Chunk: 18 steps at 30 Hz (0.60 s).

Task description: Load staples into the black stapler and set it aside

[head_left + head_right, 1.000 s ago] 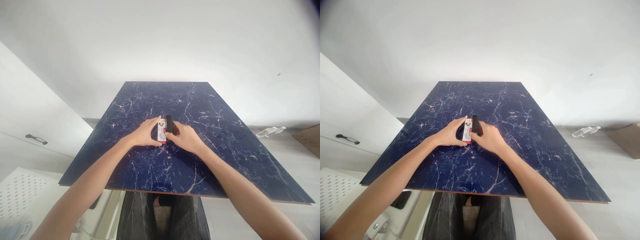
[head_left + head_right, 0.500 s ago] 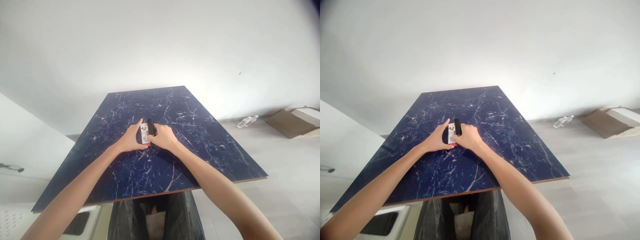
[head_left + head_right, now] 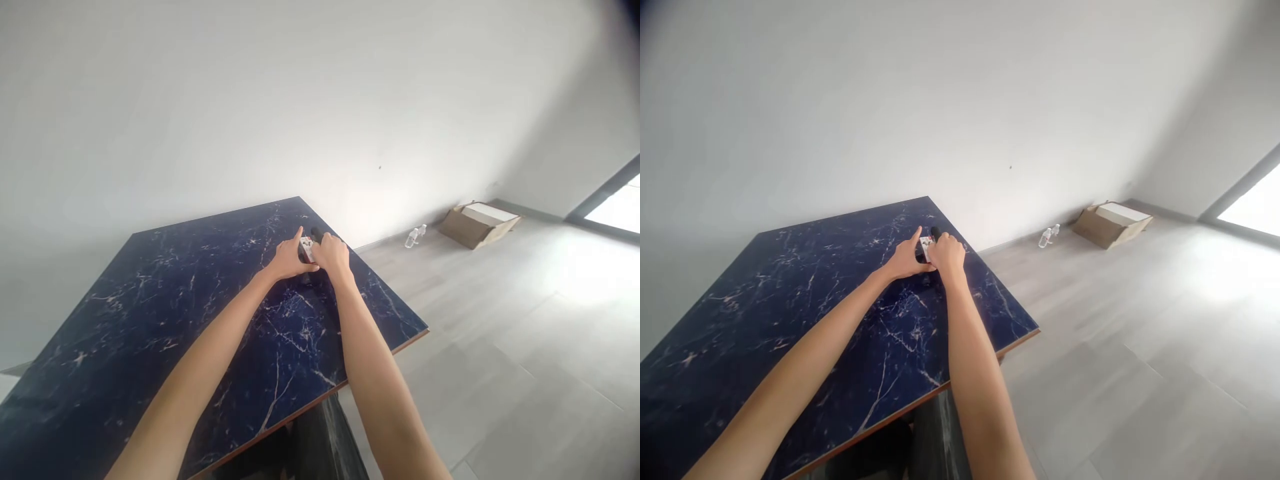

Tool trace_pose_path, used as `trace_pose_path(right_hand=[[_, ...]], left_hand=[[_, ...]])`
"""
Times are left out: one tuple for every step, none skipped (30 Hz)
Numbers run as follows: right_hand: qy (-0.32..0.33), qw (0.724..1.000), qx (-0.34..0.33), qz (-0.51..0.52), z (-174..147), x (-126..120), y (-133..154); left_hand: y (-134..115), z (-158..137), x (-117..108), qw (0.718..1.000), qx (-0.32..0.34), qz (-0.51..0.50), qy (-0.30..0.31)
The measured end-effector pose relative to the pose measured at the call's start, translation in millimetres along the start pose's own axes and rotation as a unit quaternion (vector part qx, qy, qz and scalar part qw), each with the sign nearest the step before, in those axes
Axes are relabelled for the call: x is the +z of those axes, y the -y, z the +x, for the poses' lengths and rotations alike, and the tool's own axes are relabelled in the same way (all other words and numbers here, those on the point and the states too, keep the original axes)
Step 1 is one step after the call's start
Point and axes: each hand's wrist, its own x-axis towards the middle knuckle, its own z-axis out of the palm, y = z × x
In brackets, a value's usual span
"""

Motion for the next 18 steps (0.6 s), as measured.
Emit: trace_pose_path(right_hand=[[-0.019,1.000,0.024,0.007,2.2,0.8,-6.8],[-0.034,0.998,0.044,0.014,3.6,3.1,-12.1],[-0.049,0.997,0.058,0.019,4.5,6.6,-15.9],[-0.063,0.995,0.069,0.022,5.0,10.8,-18.4],[-0.075,0.994,0.074,0.023,5.2,15.0,-19.9],[-0.083,0.993,0.076,0.024,5.3,18.7,-20.8],[-0.086,0.993,0.077,0.025,5.2,21.5,-21.1],[-0.085,0.993,0.079,0.026,4.9,23.3,-21.1],[-0.083,0.993,0.083,0.027,4.5,24.1,-20.8],[-0.087,0.992,0.086,0.027,3.8,24.0,-20.0],[-0.102,0.991,0.085,0.028,2.8,23.3,-18.6],[-0.128,0.988,0.077,0.026,1.4,22.4,-16.5],[-0.163,0.985,0.059,0.025,-0.4,21.5,-13.3],[-0.201,0.979,0.033,0.025,-2.7,20.9,-9.0],[-0.234,0.972,0.001,0.026,-5.5,21.0,-3.5],[-0.258,0.965,-0.034,0.029,-8.6,21.7,3.3],[-0.271,0.959,-0.069,0.035,-12.4,23.2,11.4],[-0.272,0.956,-0.105,0.042,-16.8,25.5,20.8]], left_hand=[[-4.7,10.1,6.8,1.000,0.014,-0.001,0.003],[-7.9,17.8,13.4,1.000,0.024,-0.001,0.010],[-10.1,23.3,19.7,0.999,0.029,0.001,0.021],[-11.3,26.7,25.2,0.999,0.029,0.005,0.034],[-12.0,28.2,29.7,0.998,0.025,0.008,0.049],[-12.3,27.7,32.8,0.998,0.019,0.010,0.064],[-12.6,25.3,34.2,0.997,0.010,0.010,0.076],[-12.7,20.7,33.6,0.996,0.001,0.010,0.084],[-12.4,13.8,30.8,0.996,-0.009,0.008,0.088],[-11.6,4.1,25.8,0.996,-0.017,0.006,0.086],[-9.8,-8.5,18.7,0.997,-0.024,0.004,0.079],[-6.7,-24.3,9.7,0.998,-0.026,0.001,0.064],[-2.1,-43.0,-1.1,0.999,-0.023,-0.002,0.046],[3.9,-64.5,-12.9,1.000,-0.017,-0.001,0.021],[11.1,-88.0,-25.4,1.000,-0.015,0.008,-0.014],[19.1,-112.7,-37.8,0.999,-0.015,0.020,-0.039],[27.5,-137.6,-49.4,0.998,-0.019,0.032,-0.055],[35.8,-161.7,-59.6,0.997,-0.027,0.041,-0.066]])
